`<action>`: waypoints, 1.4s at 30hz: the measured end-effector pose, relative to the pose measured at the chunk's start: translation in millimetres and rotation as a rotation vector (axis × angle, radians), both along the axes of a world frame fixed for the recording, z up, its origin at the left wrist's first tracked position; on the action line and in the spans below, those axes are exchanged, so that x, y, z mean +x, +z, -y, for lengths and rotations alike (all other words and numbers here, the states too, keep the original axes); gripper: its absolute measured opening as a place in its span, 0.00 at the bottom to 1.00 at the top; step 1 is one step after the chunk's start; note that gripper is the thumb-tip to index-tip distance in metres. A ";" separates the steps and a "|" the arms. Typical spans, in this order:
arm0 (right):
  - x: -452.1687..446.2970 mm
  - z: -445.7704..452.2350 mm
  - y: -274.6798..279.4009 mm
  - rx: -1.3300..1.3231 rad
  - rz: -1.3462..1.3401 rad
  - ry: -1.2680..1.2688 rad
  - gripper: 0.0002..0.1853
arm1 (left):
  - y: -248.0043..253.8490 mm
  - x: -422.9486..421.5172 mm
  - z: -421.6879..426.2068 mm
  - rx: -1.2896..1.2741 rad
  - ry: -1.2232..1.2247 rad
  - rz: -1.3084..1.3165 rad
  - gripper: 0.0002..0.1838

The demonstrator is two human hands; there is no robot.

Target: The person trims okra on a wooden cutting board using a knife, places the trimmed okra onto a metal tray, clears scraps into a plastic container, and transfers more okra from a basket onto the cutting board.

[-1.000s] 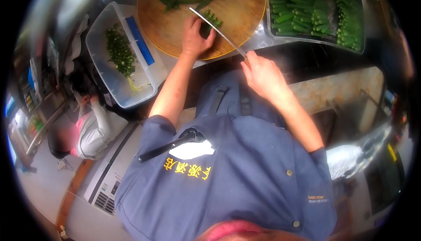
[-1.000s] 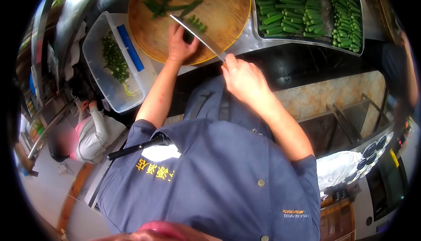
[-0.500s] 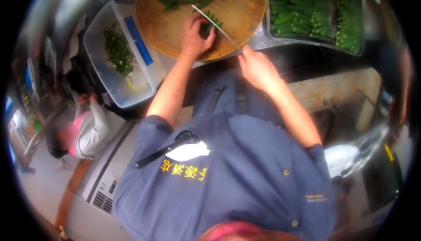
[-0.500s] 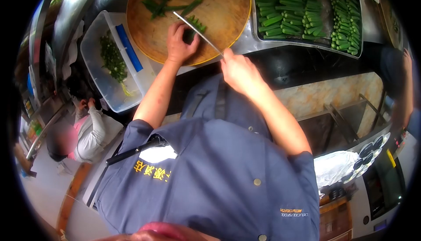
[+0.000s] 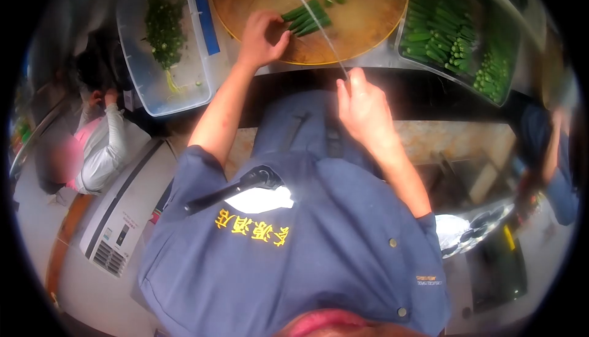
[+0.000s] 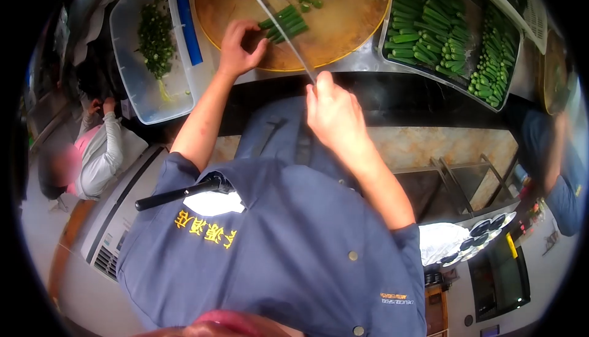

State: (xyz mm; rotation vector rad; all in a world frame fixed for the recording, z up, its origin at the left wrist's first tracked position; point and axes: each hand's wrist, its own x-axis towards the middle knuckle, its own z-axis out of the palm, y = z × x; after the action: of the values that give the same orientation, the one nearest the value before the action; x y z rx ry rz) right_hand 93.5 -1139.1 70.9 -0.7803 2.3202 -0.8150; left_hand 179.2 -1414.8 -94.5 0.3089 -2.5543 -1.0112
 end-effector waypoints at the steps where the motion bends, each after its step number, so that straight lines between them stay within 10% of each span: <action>1: 6.2 3.5 -1.3 0.026 0.005 0.025 0.11 | -1.9 0.0 0.8 -0.007 -0.006 -0.036 0.20; 19: 27.4 29.7 -44.2 0.240 0.070 0.100 0.15 | -12.5 1.5 -9.8 -0.055 0.045 -0.121 0.17; 26: -2.7 -1.3 -69.9 -0.036 0.421 -0.053 0.17 | -22.5 -58.3 -95.9 0.534 0.618 -0.481 0.16; 32: 22.6 39.8 0.2 -0.248 0.354 0.270 0.16 | 77.2 -8.3 47.6 -0.104 0.601 -0.826 0.13; 36: 18.5 21.0 9.1 -0.323 0.378 0.276 0.17 | 45.7 69.1 222.4 -0.548 1.005 0.269 0.23; 38: 8.1 -9.2 -1.4 -0.281 0.829 0.020 0.13 | 72.6 45.8 175.5 -0.627 0.653 -0.201 0.22; 42: -8.6 -93.8 -65.7 -0.422 1.276 -0.354 0.09 | 66.5 -15.3 39.9 -0.086 0.071 0.002 0.19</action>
State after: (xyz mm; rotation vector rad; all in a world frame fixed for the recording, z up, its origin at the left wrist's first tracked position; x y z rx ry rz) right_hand 84.9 -1045.3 5.1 0.0975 1.1268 -1.4224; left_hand 163.9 -1454.7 -28.0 0.3745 -2.5610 -0.8736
